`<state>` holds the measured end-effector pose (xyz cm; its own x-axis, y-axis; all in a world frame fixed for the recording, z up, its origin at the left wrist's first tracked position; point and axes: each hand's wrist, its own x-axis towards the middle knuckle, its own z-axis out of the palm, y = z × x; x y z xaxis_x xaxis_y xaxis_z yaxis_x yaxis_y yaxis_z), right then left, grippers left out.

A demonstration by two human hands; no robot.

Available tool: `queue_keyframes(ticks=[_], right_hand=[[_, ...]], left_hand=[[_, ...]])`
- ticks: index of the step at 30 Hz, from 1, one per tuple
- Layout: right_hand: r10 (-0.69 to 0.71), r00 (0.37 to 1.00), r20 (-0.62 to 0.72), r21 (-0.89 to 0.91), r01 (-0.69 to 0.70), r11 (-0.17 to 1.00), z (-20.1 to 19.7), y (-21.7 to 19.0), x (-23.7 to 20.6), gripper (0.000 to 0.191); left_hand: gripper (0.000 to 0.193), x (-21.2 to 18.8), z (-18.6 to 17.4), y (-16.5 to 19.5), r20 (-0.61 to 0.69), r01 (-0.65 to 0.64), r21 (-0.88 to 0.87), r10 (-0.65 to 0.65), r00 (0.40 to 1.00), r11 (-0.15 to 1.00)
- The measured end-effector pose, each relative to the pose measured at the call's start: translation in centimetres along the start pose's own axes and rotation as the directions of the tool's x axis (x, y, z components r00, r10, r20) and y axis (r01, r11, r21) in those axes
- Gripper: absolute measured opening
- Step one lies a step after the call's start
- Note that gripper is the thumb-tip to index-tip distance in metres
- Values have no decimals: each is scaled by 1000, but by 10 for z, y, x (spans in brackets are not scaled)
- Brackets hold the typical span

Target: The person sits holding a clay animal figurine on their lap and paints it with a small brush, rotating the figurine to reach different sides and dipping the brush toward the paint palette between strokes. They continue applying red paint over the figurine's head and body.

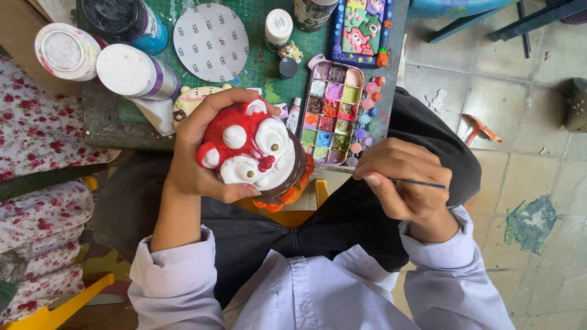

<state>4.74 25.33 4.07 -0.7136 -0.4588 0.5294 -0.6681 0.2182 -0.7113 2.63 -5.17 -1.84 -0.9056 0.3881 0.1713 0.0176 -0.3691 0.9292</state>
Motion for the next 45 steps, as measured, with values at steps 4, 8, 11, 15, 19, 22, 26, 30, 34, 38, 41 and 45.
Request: queue_keyframes(ticks=[4, 8, 11, 15, 19, 22, 26, 30, 34, 38, 41, 45], right_hand=[[20, 995, 95, 76, -27, 997, 0, -4, -4, 7], [40, 998, 40, 36, -42, 998, 1, -3, -3, 6], [40, 999, 6, 31, -40, 999, 1, -2, -2, 6], [57, 995, 80, 41, -60, 997, 1, -4, -3, 5], [59, 998, -14, -8, -59, 998, 1, 0, -2, 7], [49, 998, 41, 49, -51, 998, 1, -1, -2, 4], [97, 994, 57, 11, -98, 995, 1, -4, -2, 3], [92, 996, 20, 17, -93, 996, 1, -1, 0, 6], [93, 994, 54, 24, -94, 995, 1, -3, 0, 5], [117, 993, -23, -52, -118, 992, 1, -2, -1, 7], [94, 992, -84, -34, -97, 995, 1, 0, -2, 9], [113, 989, -93, -34, -116, 993, -1, 0, -4, 8]], left_hand=[[91, 1, 0, 0, 4, -13, 46, 12, 1000, 999], [91, 1, 0, -1, 11, -10, 44, 10, 1000, 999], [91, 2, -1, -1, 15, -20, 49, 19, 1000, 999], [91, 2, -1, -2, 18, -24, 64, 23, 1000, 998], [92, 2, 1, -2, 9, -13, 30, 13, 1000, 999], [94, 2, 0, -1, 7, -4, 40, 4, 1000, 999], [94, 3, 1, -2, 14, -8, 29, 8, 1000, 1000], [95, 3, 0, -2, 6, -20, 101, 19, 1000, 995], [95, 3, -1, -2, 6, -18, 98, 18, 1000, 995], [95, 3, -1, -2, 10, -20, 116, 19, 1000, 993], [94, 4, -1, -2, 13, -33, 125, 32, 999, 992], [95, 3, 0, -1, 9, -11, 92, 10, 1000, 996]])
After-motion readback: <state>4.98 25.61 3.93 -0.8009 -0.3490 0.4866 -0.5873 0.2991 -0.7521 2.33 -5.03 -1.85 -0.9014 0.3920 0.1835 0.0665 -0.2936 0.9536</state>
